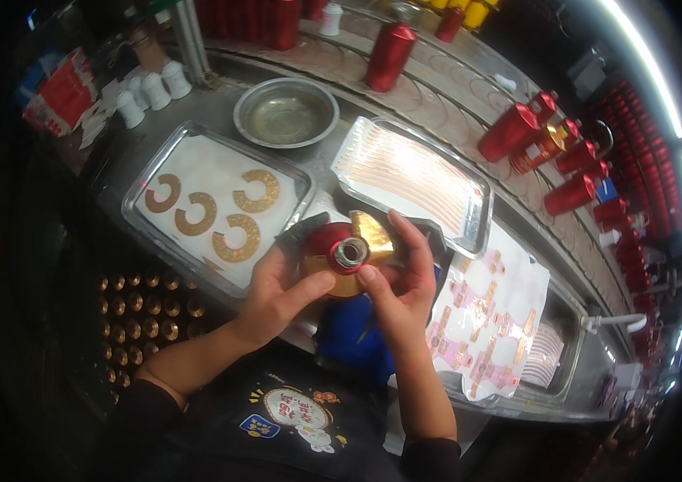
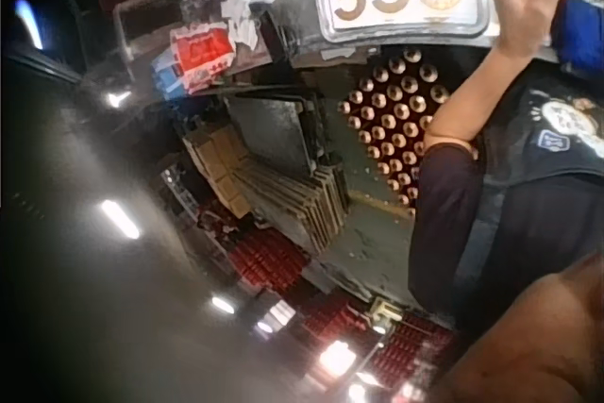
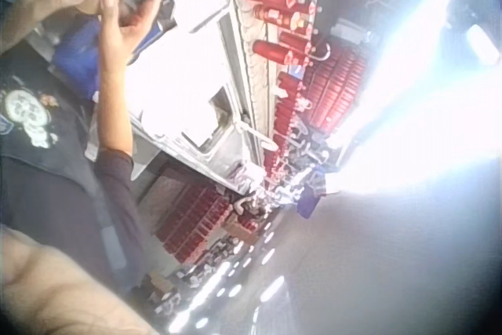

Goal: The person applies gold crescent-shaped stickers to the necks of red bottles and then affixes rectangular labels to the bottle bodies. They handle each bottle one at a time, smoothing the stickers and labels by hand before placing the finished bottles on a nearby rack.

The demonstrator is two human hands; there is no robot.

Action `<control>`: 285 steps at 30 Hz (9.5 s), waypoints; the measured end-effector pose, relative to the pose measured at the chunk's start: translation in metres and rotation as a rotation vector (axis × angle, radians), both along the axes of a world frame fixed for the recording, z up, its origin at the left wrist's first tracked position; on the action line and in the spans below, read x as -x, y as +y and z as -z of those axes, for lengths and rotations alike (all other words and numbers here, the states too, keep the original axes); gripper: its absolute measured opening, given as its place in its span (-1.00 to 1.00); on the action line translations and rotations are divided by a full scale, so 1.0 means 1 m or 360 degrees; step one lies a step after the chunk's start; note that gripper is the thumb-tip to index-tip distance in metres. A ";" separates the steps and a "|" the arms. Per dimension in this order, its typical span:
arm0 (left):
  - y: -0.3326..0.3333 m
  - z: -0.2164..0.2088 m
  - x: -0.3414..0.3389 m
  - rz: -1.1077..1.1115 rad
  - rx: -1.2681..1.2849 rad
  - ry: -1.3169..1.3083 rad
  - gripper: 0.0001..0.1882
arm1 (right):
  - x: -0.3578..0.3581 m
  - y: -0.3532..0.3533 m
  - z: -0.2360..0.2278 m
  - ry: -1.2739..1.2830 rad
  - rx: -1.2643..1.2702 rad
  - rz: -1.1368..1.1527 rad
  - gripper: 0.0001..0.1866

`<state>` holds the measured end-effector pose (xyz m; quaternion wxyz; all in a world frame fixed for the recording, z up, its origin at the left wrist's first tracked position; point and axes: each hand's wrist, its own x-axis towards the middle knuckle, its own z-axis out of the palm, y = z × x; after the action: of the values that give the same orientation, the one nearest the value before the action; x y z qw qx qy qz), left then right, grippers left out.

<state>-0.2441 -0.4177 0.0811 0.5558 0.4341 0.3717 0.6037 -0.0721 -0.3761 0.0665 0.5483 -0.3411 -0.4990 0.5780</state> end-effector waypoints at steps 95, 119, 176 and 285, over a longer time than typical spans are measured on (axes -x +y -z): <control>0.016 0.031 0.024 0.0309 -0.0424 0.0848 -0.10 | -0.016 -0.004 0.022 0.0028 -0.0153 -0.0191 -0.35; 0.013 0.007 0.016 0.0260 0.0008 0.0712 -0.29 | -0.019 -0.010 0.019 -0.0360 -0.0020 -0.0170 -0.56; 0.013 0.010 0.010 0.0269 0.0047 0.0451 -0.42 | -0.021 -0.002 0.028 0.0171 0.0410 -0.0425 -0.69; 0.010 0.066 0.006 -0.0205 -0.0693 0.1004 -0.12 | 0.000 -0.028 -0.003 -0.1049 -0.1469 0.0265 -0.67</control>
<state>-0.2498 -0.4076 0.0150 0.2700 0.6819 0.4141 0.5390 -0.0726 -0.4039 0.0696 0.4994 -0.2668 -0.8158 0.1182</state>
